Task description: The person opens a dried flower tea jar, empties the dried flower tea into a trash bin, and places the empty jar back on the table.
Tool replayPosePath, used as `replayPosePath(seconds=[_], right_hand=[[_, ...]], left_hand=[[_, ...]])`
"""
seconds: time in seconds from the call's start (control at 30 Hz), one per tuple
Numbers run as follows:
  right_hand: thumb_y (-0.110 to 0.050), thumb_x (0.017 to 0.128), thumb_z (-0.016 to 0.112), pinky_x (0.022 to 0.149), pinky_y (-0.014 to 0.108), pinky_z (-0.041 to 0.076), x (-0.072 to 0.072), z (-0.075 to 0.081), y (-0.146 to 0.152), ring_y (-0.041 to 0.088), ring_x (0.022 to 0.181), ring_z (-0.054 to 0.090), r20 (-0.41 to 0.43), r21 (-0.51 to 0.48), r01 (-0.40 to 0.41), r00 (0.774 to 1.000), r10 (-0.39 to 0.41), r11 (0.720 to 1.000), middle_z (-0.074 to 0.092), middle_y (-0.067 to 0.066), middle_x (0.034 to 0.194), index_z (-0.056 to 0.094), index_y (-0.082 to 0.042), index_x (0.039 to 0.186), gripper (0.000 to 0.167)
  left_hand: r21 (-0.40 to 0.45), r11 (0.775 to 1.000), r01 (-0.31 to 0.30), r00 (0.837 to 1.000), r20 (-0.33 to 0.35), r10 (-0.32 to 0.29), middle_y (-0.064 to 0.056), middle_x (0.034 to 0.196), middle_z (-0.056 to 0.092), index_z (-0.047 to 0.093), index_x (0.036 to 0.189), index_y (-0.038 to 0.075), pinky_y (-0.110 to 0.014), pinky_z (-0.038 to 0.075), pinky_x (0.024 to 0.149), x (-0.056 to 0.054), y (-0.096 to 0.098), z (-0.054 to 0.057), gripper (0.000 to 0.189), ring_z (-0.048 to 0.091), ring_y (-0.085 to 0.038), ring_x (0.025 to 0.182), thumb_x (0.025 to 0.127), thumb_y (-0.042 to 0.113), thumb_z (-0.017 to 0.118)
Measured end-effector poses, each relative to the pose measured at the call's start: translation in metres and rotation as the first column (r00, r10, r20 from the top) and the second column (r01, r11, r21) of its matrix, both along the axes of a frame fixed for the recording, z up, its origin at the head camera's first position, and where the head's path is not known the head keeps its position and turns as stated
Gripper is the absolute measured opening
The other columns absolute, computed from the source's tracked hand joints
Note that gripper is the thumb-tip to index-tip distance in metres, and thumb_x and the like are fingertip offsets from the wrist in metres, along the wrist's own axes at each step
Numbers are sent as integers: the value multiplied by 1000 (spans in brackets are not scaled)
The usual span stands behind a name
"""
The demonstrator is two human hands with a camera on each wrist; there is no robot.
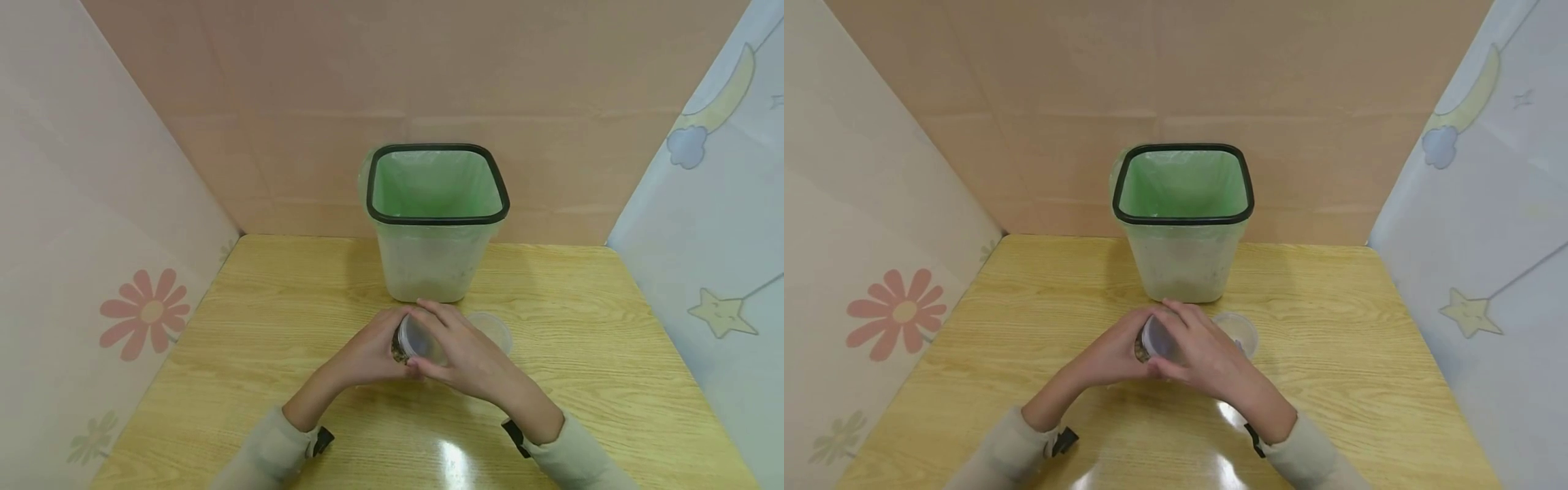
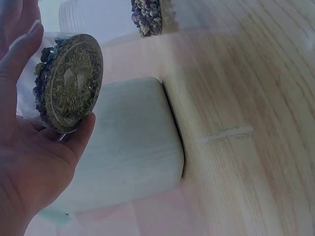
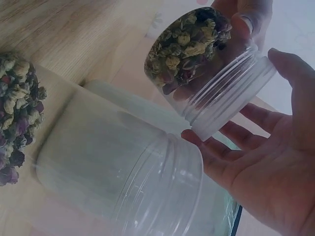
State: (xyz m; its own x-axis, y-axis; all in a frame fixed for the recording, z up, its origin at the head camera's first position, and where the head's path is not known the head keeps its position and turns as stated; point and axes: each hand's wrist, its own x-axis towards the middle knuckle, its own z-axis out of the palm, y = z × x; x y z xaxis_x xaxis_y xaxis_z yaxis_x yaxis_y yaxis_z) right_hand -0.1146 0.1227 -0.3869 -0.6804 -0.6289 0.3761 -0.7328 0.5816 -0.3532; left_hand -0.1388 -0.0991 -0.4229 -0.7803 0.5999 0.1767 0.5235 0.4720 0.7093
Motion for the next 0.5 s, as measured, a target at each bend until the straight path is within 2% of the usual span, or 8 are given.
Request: replayPosePath(seconds=[0.23,0.4,0.5], right_hand=[[-36,91,74,105,48,49,2,2,0,30,139,45,-27,3,-58,998,58,998,45,13,153,46,-11,151,71],[-33,90,74,103,48,50,5,2,1,28,140,45,-32,2,-118,993,118,993,43,9,155,48,-12,149,68],[-30,87,76,100,46,52,6,1,1,27,139,45,-30,-5,-152,988,152,988,43,8,155,48,-13,149,70]], left_hand=[[65,992,107,993,51,-111,12,139,52,34,153,35,-36,51,98,-6,-6,-2,100,53,-12,122,71,54,88],[135,972,194,969,127,-211,9,134,54,42,145,33,-31,55,90,-8,-10,-2,91,58,-12,114,70,46,92],[158,961,227,955,155,-251,7,134,55,42,145,31,-31,55,89,-7,-13,-2,91,59,-13,113,70,41,94]])
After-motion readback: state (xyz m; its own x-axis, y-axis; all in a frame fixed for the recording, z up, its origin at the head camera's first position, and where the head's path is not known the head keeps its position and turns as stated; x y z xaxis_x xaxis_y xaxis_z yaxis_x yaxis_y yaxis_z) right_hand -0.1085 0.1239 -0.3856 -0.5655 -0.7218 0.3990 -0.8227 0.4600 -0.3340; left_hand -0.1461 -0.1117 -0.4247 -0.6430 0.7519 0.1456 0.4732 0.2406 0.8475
